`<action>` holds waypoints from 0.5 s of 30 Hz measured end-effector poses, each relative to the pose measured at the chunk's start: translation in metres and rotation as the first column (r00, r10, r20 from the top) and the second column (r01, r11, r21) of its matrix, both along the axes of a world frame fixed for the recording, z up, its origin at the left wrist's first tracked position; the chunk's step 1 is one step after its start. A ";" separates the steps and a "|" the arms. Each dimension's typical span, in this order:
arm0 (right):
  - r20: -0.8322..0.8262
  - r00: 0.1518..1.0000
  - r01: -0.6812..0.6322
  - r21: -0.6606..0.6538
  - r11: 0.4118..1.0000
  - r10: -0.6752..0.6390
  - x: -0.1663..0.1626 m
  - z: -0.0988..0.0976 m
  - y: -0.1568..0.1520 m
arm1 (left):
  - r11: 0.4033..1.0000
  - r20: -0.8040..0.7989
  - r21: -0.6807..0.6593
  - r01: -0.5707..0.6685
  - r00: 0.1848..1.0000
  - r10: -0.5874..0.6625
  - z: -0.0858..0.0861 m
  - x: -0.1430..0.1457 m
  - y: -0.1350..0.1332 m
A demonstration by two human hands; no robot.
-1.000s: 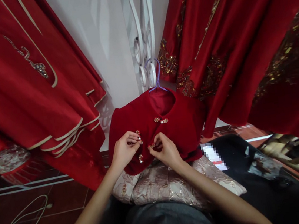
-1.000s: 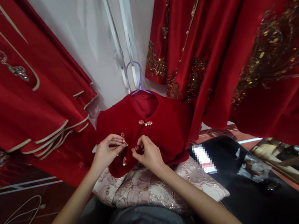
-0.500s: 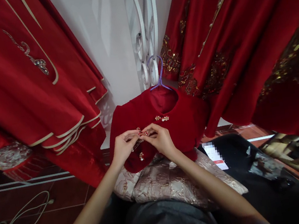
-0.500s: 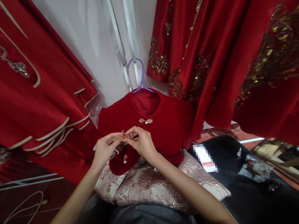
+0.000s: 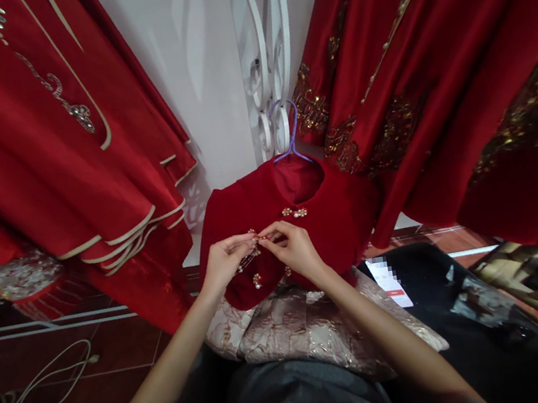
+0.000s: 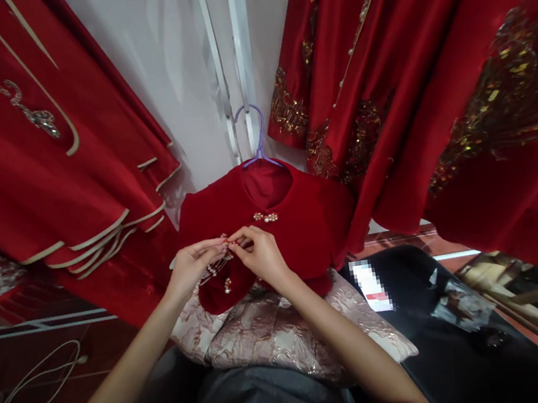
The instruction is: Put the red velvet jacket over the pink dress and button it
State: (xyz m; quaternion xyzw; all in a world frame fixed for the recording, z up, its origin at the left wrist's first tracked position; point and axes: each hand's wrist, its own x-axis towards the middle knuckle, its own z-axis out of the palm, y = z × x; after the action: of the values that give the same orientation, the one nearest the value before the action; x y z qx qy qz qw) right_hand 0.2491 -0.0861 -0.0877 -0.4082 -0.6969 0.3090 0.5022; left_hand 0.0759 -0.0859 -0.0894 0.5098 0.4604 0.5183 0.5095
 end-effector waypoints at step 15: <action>0.017 0.996 0.084 0.007 0.996 -0.084 -0.006 0.001 -0.001 | 0.994 -0.215 0.110 0.022 0.977 0.003 0.002 0.000 0.001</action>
State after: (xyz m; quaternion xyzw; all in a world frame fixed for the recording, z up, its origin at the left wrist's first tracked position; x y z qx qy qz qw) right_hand 0.2428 -0.0874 -0.0862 -0.4382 -0.6845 0.2820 0.5098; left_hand 0.0759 -0.0846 -0.0872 0.5928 0.4805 0.4827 0.4298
